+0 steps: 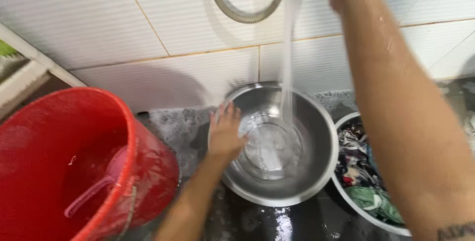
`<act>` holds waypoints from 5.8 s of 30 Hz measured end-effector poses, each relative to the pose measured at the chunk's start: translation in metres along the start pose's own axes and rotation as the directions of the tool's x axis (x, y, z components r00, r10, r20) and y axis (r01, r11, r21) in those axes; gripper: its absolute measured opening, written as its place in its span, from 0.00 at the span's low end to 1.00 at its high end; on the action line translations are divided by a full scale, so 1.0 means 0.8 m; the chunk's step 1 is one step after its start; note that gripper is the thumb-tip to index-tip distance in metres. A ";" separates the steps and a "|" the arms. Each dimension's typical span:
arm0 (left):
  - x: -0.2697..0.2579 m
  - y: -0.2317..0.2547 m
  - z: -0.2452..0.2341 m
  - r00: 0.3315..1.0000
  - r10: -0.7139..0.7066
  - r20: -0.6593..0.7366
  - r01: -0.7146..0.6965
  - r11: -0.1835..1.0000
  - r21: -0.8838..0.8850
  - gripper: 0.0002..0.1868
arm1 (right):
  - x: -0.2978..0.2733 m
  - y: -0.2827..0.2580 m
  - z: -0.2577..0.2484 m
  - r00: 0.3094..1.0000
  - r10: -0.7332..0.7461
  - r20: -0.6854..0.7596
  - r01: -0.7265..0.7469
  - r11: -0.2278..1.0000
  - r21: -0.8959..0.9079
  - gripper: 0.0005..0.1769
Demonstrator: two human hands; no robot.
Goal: The person washes a blue patterned cloth by hand in a metal basin filled with soapy water, then wrings it out. They rinse the basin, refill it with clean water from a red bucket and a wall tap, and place the cloth back into the basin for rinsing.
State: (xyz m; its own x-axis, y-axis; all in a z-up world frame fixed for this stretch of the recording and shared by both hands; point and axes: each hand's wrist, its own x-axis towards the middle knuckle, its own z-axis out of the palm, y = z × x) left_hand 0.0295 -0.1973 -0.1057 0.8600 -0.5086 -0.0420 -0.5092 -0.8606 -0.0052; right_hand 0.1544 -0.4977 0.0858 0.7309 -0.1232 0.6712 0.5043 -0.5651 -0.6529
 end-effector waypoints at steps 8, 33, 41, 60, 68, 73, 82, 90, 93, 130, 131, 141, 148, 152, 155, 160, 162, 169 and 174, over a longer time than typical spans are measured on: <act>0.029 0.120 0.169 0.983 -0.113 0.147 0.185 0.643 -0.743 0.40 | -0.305 0.015 0.080 0.614 0.732 0.296 -0.759 0.445 0.474 0.25; -0.055 0.163 0.278 0.608 0.317 0.728 0.188 0.833 -0.521 0.20 | -0.596 0.250 0.147 0.188 0.905 0.382 -0.942 0.056 0.330 0.28; -0.009 0.122 0.300 0.941 -0.012 0.338 0.317 0.380 -0.869 0.19 | -0.574 0.245 0.122 0.404 0.884 0.236 -0.900 0.337 0.277 0.23; 0.037 0.109 0.277 0.977 -0.126 0.174 0.187 0.104 -0.977 0.21 | -0.488 0.153 -0.191 0.568 0.796 -0.209 -0.760 0.410 -0.503 0.15; 0.030 0.112 0.210 0.979 -0.014 0.201 0.202 0.087 -0.976 0.27 | -0.317 -0.073 -0.234 0.847 0.442 -0.296 -0.269 0.836 0.478 0.12; -0.005 0.103 0.113 0.919 0.125 0.373 0.391 -0.407 -0.826 0.41 | -0.277 -0.114 -0.143 0.890 0.453 -0.054 -0.420 0.859 0.294 0.24; -0.030 0.003 0.296 0.926 -0.191 0.327 0.342 0.048 -0.939 0.31 | -0.354 -0.006 0.027 0.662 0.675 0.326 -0.734 0.672 0.098 0.29; -0.045 0.086 0.215 0.992 -0.125 0.031 0.121 0.810 -0.574 0.29 | -0.384 0.060 0.069 0.433 0.752 0.497 -0.899 0.400 0.177 0.26; -0.053 0.113 0.193 0.976 -0.010 0.216 0.097 0.914 -0.394 0.28 | -0.400 0.080 0.074 0.359 0.806 0.470 -0.933 0.298 0.202 0.23; 0.079 0.150 0.130 0.931 -0.027 0.365 0.319 -0.429 -0.845 0.30 | -0.556 0.185 -0.167 -0.033 0.846 0.533 -0.228 0.512 -0.828 0.24; 0.078 0.147 0.127 0.926 -0.036 0.376 0.324 -0.434 -0.840 0.27 | -0.568 0.167 -0.176 -0.121 0.891 0.438 -0.299 0.388 -0.872 0.34; 0.070 0.115 0.066 0.961 -0.258 0.099 0.055 -0.173 -0.983 0.19 | -0.548 0.068 -0.196 0.313 0.950 0.004 -0.430 0.146 -0.891 0.18; 0.030 0.092 -0.013 0.980 -0.196 -0.026 -0.027 -0.003 -1.000 0.26 | -0.402 -0.029 -0.209 0.748 0.663 -0.007 -0.603 0.676 -0.423 0.17; 0.004 0.120 -0.044 0.998 0.057 -0.013 -0.021 0.146 -0.989 0.34 | -0.321 -0.072 -0.121 0.740 0.589 0.325 -0.644 0.759 0.092 0.14; -0.007 0.113 -0.055 0.997 -0.006 -0.076 -0.070 0.334 -0.940 0.36 | -0.280 -0.074 -0.077 0.695 0.559 0.453 -0.522 0.825 -0.217 0.10; -0.022 0.079 -0.064 0.978 -0.156 -0.137 -0.031 0.545 -0.838 0.37 | -0.243 -0.046 -0.038 0.769 0.541 0.342 -0.498 0.841 -0.211 0.11; -0.024 0.070 -0.062 0.948 -0.162 -0.274 -0.112 0.634 -0.765 0.44 | -0.244 -0.027 -0.014 0.742 0.585 0.327 -0.641 0.762 0.092 0.14; -0.001 0.066 -0.028 0.944 -0.305 -0.127 0.057 0.531 -0.846 0.38 | -0.254 0.018 0.020 0.715 0.592 0.370 -0.662 0.745 0.087 0.21; 0.034 0.071 0.014 0.976 -0.119 -0.182 -0.119 0.409 -0.905 0.26 | -0.262 0.031 0.017 0.869 0.425 0.254 -0.415 0.905 -0.095 0.20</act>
State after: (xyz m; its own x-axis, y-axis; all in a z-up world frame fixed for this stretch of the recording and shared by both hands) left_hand 0.0237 -0.2597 -0.1185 0.9060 -0.3990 0.1411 -0.2801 -0.3155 0.9067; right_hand 0.0201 -0.4745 -0.0759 0.9662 -0.1401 0.2166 0.1095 -0.5376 -0.8361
